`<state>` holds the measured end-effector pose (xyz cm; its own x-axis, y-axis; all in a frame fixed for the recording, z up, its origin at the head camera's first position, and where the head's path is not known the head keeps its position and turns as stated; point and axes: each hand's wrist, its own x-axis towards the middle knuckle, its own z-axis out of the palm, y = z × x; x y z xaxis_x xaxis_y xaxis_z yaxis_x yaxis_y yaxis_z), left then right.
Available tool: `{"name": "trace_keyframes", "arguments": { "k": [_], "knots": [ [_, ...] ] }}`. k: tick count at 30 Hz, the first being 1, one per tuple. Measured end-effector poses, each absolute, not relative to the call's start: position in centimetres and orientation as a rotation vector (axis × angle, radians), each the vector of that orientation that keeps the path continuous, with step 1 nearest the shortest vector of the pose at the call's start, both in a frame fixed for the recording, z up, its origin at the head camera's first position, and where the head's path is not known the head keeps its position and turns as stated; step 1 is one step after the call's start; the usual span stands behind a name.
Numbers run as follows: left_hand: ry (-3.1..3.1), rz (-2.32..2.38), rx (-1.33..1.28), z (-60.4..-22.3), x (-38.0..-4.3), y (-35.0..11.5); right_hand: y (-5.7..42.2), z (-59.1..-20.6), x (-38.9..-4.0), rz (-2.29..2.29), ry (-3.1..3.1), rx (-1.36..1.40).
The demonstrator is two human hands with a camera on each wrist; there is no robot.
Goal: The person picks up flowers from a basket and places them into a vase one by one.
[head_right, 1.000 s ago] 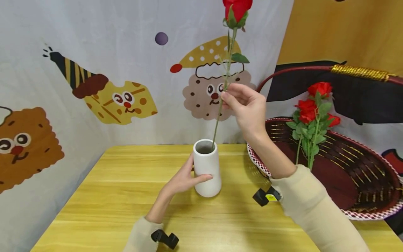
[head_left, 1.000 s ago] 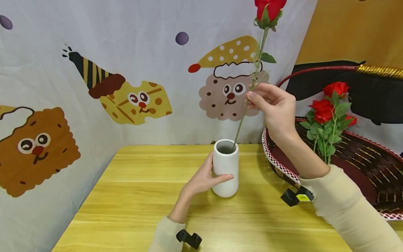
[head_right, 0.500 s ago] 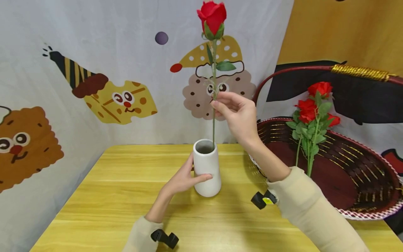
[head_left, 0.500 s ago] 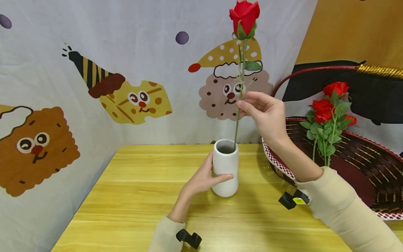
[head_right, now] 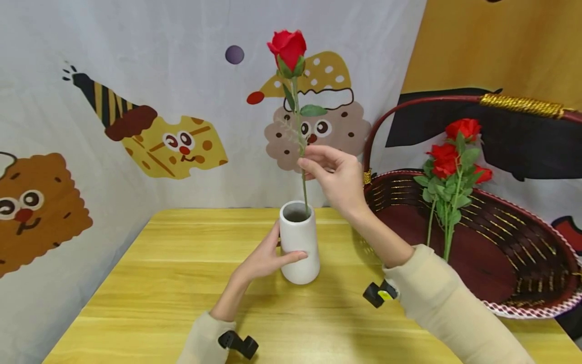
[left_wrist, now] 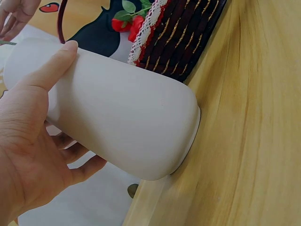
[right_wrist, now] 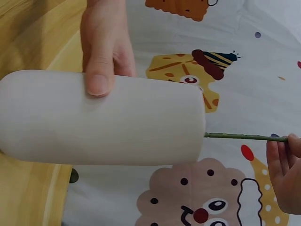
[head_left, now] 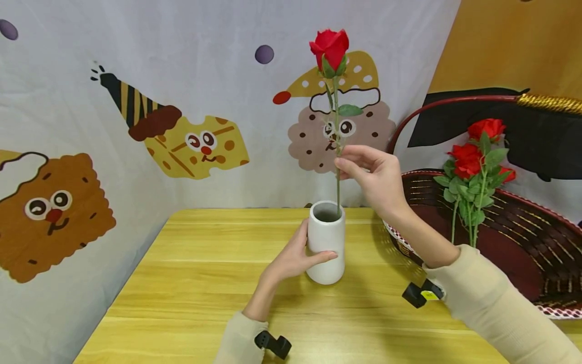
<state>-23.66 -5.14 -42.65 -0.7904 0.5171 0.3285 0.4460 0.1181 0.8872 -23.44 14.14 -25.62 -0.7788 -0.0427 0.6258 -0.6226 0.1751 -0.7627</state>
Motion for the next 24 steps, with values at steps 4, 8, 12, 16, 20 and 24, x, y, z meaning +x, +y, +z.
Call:
{"name": "trace_keyframes", "arguments": {
  "k": [4,8,12,16,20,24],
  "knots": [
    [2.301,1.786,0.986,-42.7,-23.7,-5.1,14.1,-26.1,-23.5,1.628,-2.013,0.636],
    [2.298,1.788,0.977,-42.7,-23.7,-5.1,14.1,-26.5,-23.6,1.597,-2.04,0.664],
    [2.296,1.784,0.961,-42.5,-23.6,-5.2,14.0,-26.9,-23.6,1.553,-2.066,0.688],
    [2.311,1.774,0.953,-42.5,-23.6,-5.2,14.1,-27.2,-23.7,1.535,-2.081,0.698],
    [2.319,1.77,0.964,-42.5,-23.7,-5.2,14.0,-27.5,-23.7,1.514,-2.098,0.71],
    [2.322,1.764,0.976,-42.5,-23.7,-5.2,13.9,-27.7,-23.6,1.495,-2.113,0.719]
  ]
}}
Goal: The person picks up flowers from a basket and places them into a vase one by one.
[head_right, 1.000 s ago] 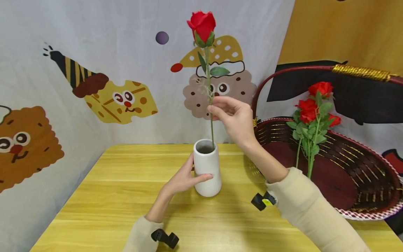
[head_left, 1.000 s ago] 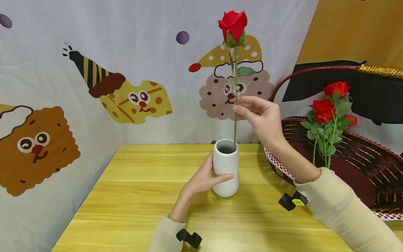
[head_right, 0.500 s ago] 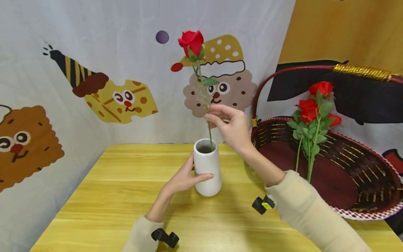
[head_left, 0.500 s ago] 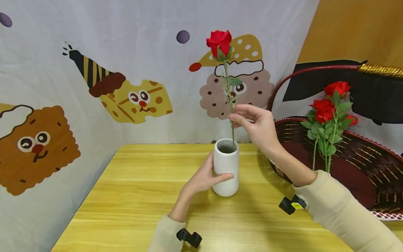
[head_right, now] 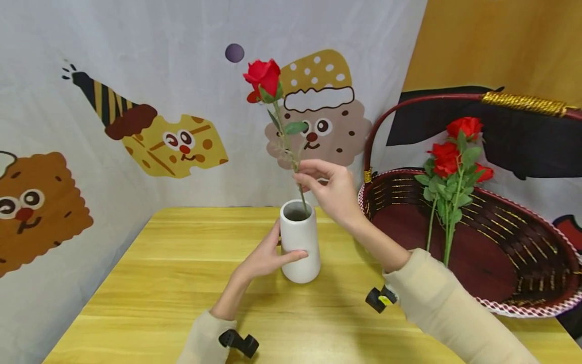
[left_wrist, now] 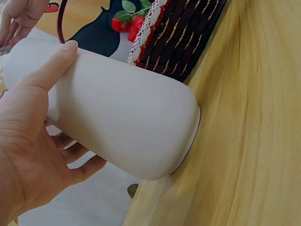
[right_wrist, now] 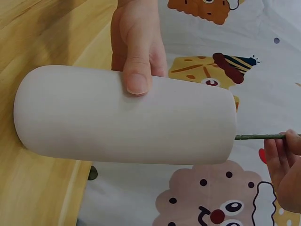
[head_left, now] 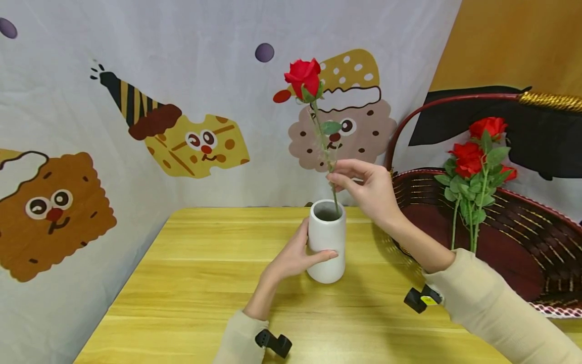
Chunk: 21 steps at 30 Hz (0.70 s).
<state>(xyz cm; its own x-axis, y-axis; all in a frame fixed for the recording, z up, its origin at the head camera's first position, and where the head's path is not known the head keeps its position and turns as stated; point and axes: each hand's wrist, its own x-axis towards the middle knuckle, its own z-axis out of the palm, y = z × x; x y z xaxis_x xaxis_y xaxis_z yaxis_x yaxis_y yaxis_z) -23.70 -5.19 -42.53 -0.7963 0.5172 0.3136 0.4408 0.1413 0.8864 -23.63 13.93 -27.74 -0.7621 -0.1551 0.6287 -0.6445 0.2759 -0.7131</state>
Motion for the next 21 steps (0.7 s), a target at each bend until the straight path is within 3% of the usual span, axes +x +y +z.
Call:
{"name": "trace_keyframes", "arguments": {
  "k": [21],
  "knots": [
    [2.306,1.753,1.008,-42.5,-23.6,-5.2,13.8,-29.3,-23.5,1.397,-2.217,0.807]
  ]
}}
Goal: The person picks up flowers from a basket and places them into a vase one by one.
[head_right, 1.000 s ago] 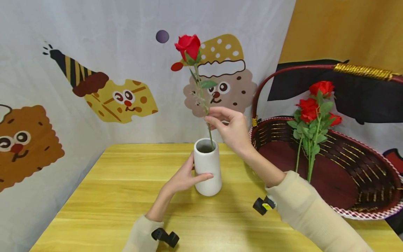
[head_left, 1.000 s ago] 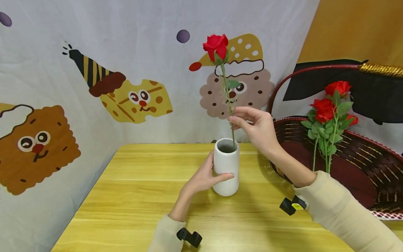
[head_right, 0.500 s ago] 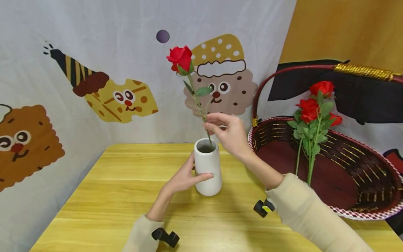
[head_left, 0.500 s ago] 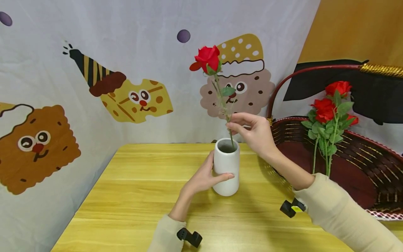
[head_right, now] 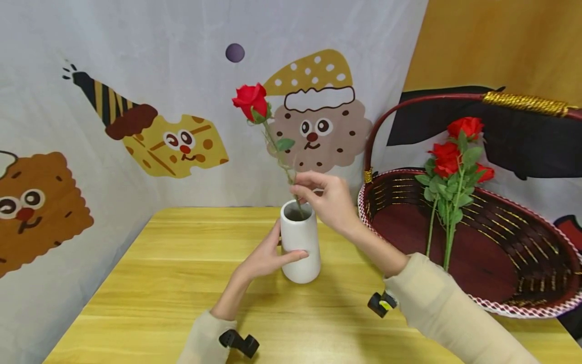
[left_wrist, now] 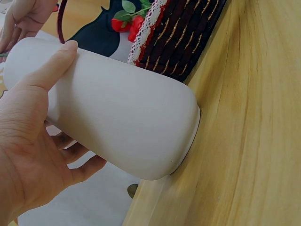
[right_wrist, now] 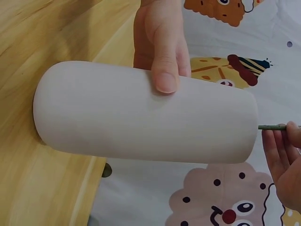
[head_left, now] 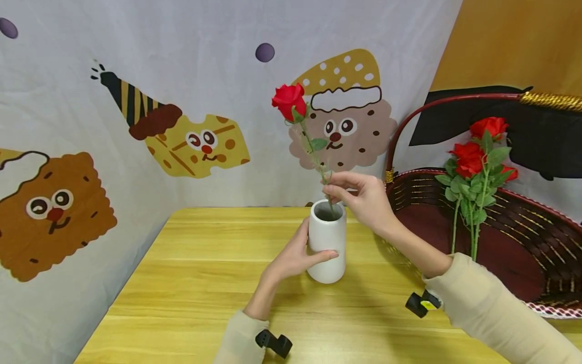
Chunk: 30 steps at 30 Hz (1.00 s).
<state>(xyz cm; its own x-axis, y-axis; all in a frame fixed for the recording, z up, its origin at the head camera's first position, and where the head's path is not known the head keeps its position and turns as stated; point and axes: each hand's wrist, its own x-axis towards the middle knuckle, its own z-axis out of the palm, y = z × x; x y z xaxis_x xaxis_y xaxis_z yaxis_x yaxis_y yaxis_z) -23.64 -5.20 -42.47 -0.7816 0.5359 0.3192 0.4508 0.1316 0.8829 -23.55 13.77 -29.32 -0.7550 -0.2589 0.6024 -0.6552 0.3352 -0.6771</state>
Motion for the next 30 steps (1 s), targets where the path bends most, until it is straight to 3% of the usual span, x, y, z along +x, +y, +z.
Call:
{"name": "trace_keyframes", "arguments": {
  "k": [30],
  "knots": [
    [2.318,1.747,1.032,-42.5,-23.7,-5.2,13.6,-31.0,-23.9,1.302,-2.271,1.036]
  ]
}}
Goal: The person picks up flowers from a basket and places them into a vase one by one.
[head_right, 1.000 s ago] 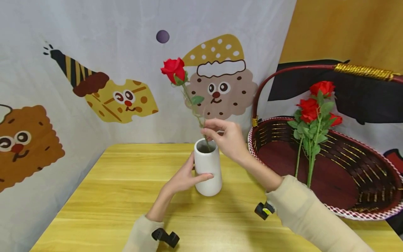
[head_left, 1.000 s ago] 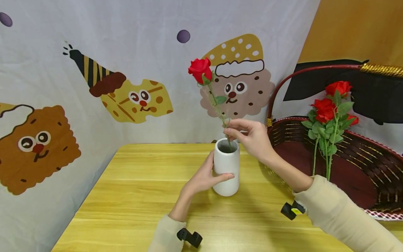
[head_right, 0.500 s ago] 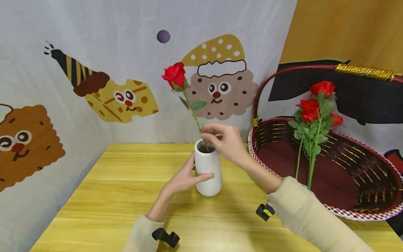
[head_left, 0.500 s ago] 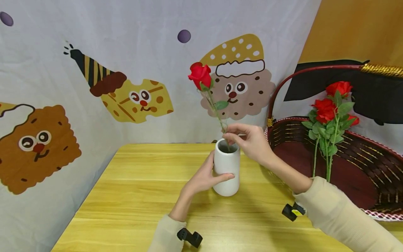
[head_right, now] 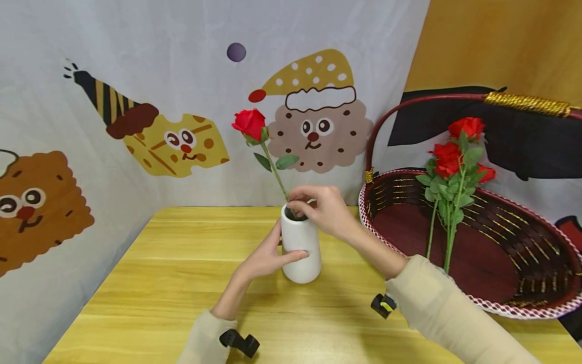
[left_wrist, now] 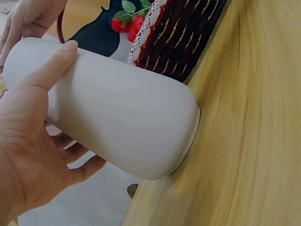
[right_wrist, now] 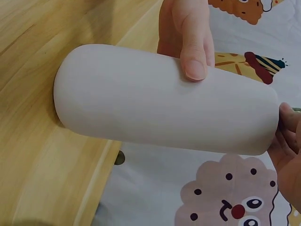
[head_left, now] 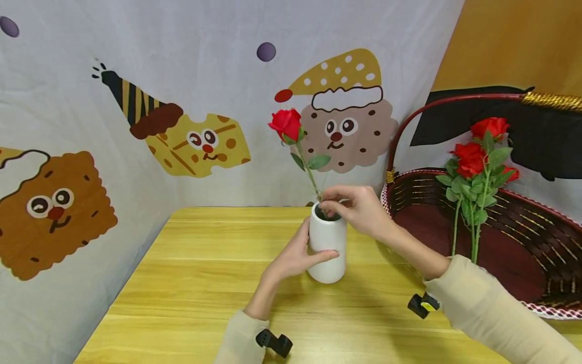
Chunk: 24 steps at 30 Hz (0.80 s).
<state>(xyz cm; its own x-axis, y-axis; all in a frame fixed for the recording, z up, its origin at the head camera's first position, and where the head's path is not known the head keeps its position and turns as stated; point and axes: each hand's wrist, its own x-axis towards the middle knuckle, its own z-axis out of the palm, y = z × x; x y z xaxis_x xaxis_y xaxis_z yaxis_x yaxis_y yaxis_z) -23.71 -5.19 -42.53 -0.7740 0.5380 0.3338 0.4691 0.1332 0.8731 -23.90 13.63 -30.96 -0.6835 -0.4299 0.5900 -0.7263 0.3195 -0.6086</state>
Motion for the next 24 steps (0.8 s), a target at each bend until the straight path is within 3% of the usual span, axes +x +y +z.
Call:
{"name": "trace_keyframes", "arguments": {
  "k": [24],
  "knots": [
    [2.299,1.745,1.01,-42.7,-23.79,-5.25,14.46,-30.82,-24.27,0.962,-2.4,1.099]
  ]
}}
